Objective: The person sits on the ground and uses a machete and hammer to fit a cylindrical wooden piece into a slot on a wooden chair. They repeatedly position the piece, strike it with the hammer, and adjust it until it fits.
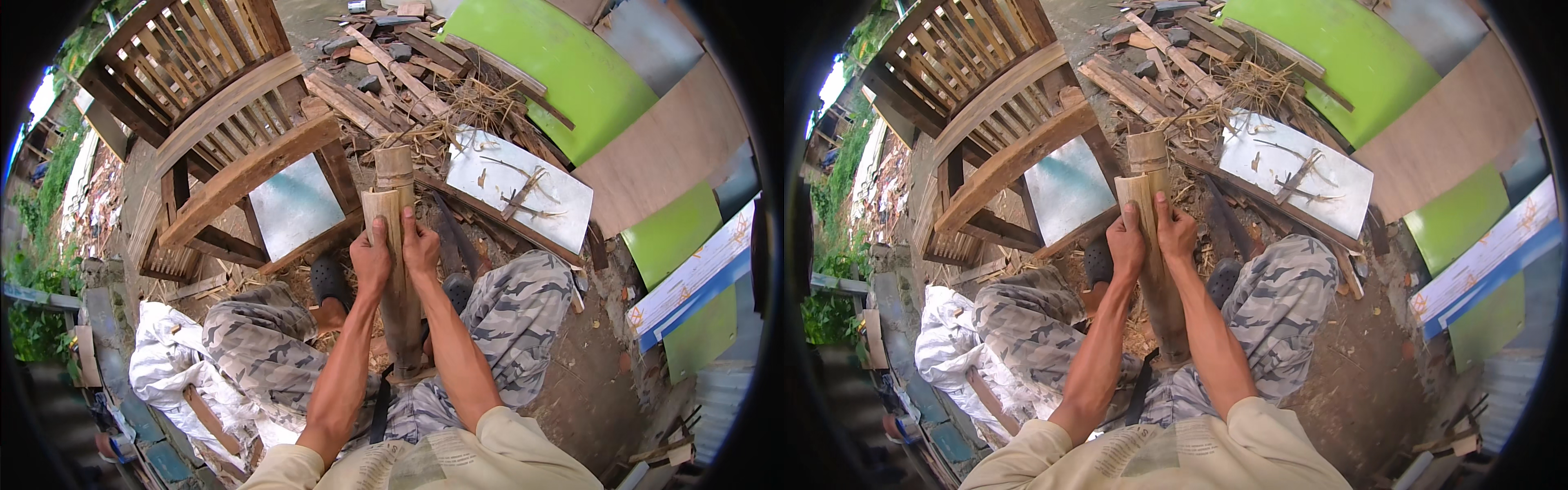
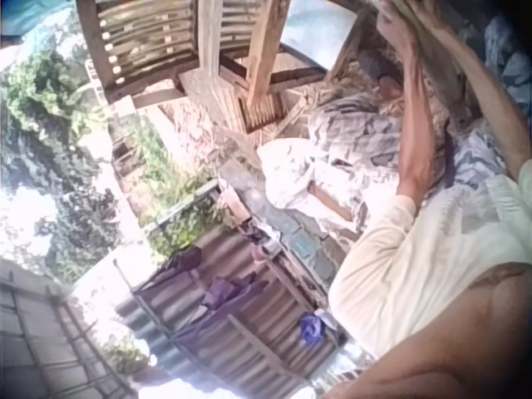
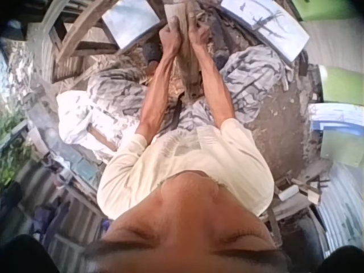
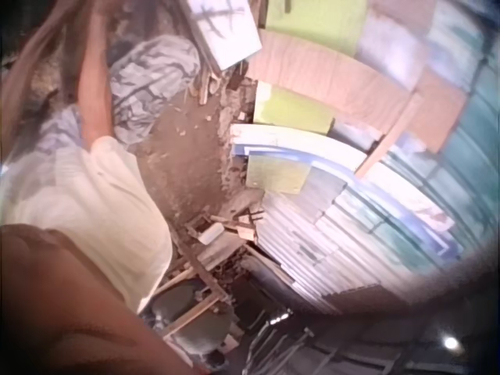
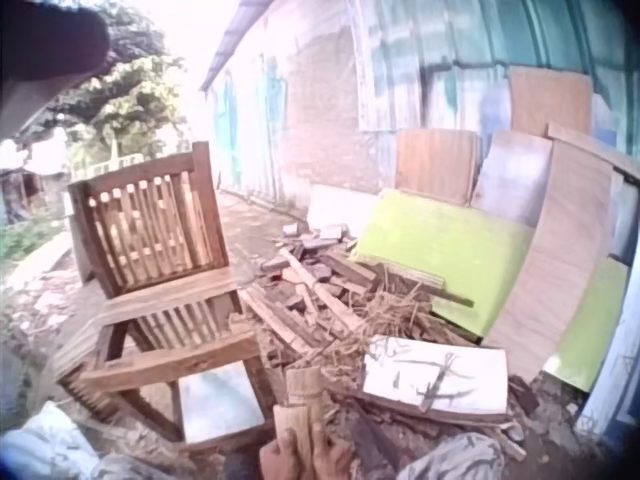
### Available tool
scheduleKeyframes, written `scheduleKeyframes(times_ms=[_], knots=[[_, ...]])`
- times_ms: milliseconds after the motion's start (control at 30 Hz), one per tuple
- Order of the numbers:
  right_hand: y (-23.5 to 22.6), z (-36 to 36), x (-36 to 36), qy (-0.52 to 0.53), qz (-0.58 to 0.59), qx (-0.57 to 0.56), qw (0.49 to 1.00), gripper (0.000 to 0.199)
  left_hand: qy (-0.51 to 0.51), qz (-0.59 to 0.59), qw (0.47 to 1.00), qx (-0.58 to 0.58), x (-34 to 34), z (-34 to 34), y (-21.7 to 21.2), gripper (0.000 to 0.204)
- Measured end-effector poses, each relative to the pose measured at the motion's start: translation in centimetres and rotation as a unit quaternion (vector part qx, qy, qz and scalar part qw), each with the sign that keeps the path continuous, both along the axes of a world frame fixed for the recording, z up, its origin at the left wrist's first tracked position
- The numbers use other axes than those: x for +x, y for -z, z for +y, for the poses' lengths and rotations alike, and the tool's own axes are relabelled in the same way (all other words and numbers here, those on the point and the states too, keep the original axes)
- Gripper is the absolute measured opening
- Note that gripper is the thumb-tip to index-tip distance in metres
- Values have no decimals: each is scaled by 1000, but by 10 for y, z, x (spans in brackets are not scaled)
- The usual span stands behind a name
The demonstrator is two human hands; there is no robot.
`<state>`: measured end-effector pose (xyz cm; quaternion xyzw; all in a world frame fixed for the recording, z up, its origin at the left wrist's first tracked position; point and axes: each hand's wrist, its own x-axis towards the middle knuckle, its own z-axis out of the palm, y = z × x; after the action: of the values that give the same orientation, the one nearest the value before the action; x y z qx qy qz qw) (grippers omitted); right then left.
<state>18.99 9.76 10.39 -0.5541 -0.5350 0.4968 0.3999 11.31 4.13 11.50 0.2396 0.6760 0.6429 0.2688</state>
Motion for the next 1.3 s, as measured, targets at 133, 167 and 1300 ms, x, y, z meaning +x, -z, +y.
scheduleKeyframes(times_ms=[133, 167, 1300], knots=[[-6, 0, 3, 13, -28, -25, 999, 85, -44, 53, 997, -20, 11, 6, -7, 59], [-8, 0, 4, 11, -39, -29, 999, 86, -45, 54, 997, -38, 13, 7, -5, 59], [4, -30, 47, -345, -60, -64, 934, 79, -94, 77, 975, -184, -34, 11, -6, 84]])
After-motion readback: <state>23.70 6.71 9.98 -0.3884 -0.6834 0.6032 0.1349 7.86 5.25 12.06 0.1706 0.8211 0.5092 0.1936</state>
